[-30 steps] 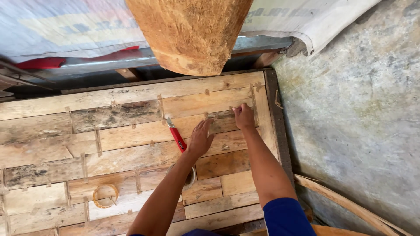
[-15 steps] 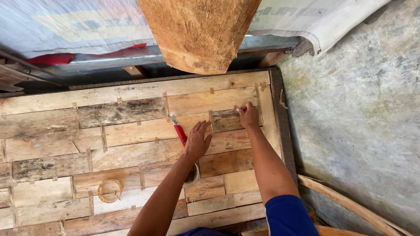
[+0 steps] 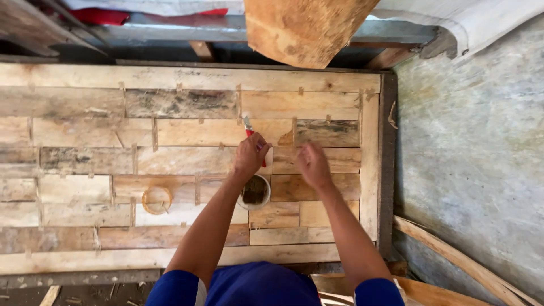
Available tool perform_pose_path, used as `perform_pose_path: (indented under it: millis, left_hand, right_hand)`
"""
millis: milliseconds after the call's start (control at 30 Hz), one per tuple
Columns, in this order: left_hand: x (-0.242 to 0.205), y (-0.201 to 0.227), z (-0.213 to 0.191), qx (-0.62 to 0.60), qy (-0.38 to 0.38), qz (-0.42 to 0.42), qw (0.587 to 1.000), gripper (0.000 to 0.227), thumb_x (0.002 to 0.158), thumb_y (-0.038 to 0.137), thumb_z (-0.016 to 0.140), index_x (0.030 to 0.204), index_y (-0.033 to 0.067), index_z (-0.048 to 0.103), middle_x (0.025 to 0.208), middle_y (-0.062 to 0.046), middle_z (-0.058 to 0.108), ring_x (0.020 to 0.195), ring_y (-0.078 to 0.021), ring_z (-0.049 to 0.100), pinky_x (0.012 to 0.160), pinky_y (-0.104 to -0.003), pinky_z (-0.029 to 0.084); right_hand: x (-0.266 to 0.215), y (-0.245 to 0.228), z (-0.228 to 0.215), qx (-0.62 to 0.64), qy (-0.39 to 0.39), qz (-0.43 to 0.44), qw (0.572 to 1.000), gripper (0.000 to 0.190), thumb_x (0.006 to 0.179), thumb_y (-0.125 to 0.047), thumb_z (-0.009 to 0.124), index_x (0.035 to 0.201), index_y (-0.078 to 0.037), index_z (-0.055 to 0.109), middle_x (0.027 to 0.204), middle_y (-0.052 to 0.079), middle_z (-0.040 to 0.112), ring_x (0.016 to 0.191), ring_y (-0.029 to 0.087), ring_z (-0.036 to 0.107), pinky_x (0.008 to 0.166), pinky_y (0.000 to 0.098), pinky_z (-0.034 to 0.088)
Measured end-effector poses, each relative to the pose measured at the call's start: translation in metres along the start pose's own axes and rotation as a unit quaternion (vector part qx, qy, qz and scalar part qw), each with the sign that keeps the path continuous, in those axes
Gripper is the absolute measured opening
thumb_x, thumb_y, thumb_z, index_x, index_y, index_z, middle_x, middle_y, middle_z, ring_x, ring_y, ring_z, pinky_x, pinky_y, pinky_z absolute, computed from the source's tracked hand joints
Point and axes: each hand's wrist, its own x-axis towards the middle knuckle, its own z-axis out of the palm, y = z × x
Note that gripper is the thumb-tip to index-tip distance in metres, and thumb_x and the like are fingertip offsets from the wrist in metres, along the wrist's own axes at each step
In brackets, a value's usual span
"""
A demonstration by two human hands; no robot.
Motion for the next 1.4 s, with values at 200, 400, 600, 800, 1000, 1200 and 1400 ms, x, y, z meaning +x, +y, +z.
perform_pose_path:
  millis: [200, 400, 600, 800, 1000, 1200, 1400]
  left_hand:
    - [-0.028, -0.010, -0.023, 0.072, -0.008, -0.023, 0.997, 0.032, 0.094, 0.035, 0.071, 0.085, 0.0046, 0.070, 0.081, -0.015, 0.073, 0.075, -0.0337, 0.070, 0.066, -0.046, 0.053]
    - [-0.041, 0.003, -0.022, 0.051, 0.009, -0.003, 0.999, 0.032, 0.097, 0.036, 0.066, 0.088, 0.0056, 0.070, 0.083, -0.014, 0.073, 0.076, -0.0342, 0.071, 0.068, -0.046, 0.054]
    - [-0.027, 0.009, -0.009, 0.015, 0.039, 0.048, 0.998, 0.019, 0.099, 0.023, 0.063, 0.099, 0.0051, 0.071, 0.093, -0.017, 0.074, 0.086, -0.0342, 0.073, 0.074, -0.042, 0.056]
    - [-0.011, 0.011, 0.038, 0.102, -0.069, 0.134, 0.983, 0.024, 0.097, 0.014, 0.061, 0.119, 0.0088, 0.070, 0.122, -0.016, 0.070, 0.113, -0.0359, 0.066, 0.096, -0.044, 0.053]
    - [0.002, -0.006, 0.082, 0.201, -0.123, 0.153, 0.960, 0.041, 0.096, 0.022, 0.061, 0.135, 0.0083, 0.058, 0.147, -0.022, 0.050, 0.140, -0.0366, 0.043, 0.111, -0.051, 0.034]
    - [0.004, -0.002, 0.082, 0.238, -0.184, 0.095, 0.949, 0.042, 0.098, 0.026, 0.059, 0.138, 0.0102, 0.057, 0.149, -0.018, 0.049, 0.146, -0.0340, 0.039, 0.116, -0.052, 0.032]
    - [0.008, -0.004, 0.084, 0.241, -0.187, 0.087, 0.948, 0.041, 0.097, 0.027, 0.061, 0.135, 0.0100, 0.060, 0.149, -0.018, 0.049, 0.145, -0.0336, 0.039, 0.117, -0.053, 0.029]
  right_hand:
    - [-0.058, -0.089, 0.038, -0.062, -0.096, -0.155, 0.981, 0.033, 0.095, -0.033, 0.064, 0.116, -0.011, 0.077, 0.147, 0.018, 0.051, 0.146, 0.039, 0.041, 0.123, 0.0546, 0.037]
    - [-0.077, -0.096, 0.055, -0.249, -0.160, -0.154, 0.943, 0.046, 0.091, -0.048, 0.067, 0.119, -0.012, 0.076, 0.164, 0.019, 0.029, 0.151, 0.046, 0.017, 0.117, 0.0630, 0.024]
    - [-0.050, -0.051, 0.030, -0.116, -0.012, -0.071, 0.991, 0.034, 0.100, -0.030, 0.056, 0.123, -0.013, 0.075, 0.160, 0.016, 0.047, 0.155, 0.041, 0.038, 0.128, 0.0516, 0.032]
    - [0.006, 0.042, -0.008, -0.262, 0.063, 0.089, 0.959, 0.052, 0.103, -0.030, 0.052, 0.152, -0.013, 0.047, 0.160, 0.023, 0.034, 0.148, 0.045, 0.031, 0.118, 0.0544, 0.031]
    - [0.032, 0.080, -0.017, -0.308, -0.001, 0.150, 0.939, 0.060, 0.104, -0.036, 0.045, 0.161, -0.022, 0.033, 0.165, 0.019, 0.023, 0.147, 0.044, 0.028, 0.118, 0.0533, 0.030]
    - [0.044, 0.065, -0.022, -0.322, -0.065, 0.226, 0.917, 0.058, 0.107, -0.041, 0.041, 0.162, -0.030, 0.027, 0.167, 0.015, 0.018, 0.149, 0.045, 0.021, 0.117, 0.0582, 0.028]
    - [0.051, 0.066, -0.025, -0.303, -0.040, 0.237, 0.922, 0.060, 0.106, -0.041, 0.042, 0.163, -0.032, 0.026, 0.166, 0.017, 0.019, 0.148, 0.044, 0.023, 0.114, 0.0601, 0.033]
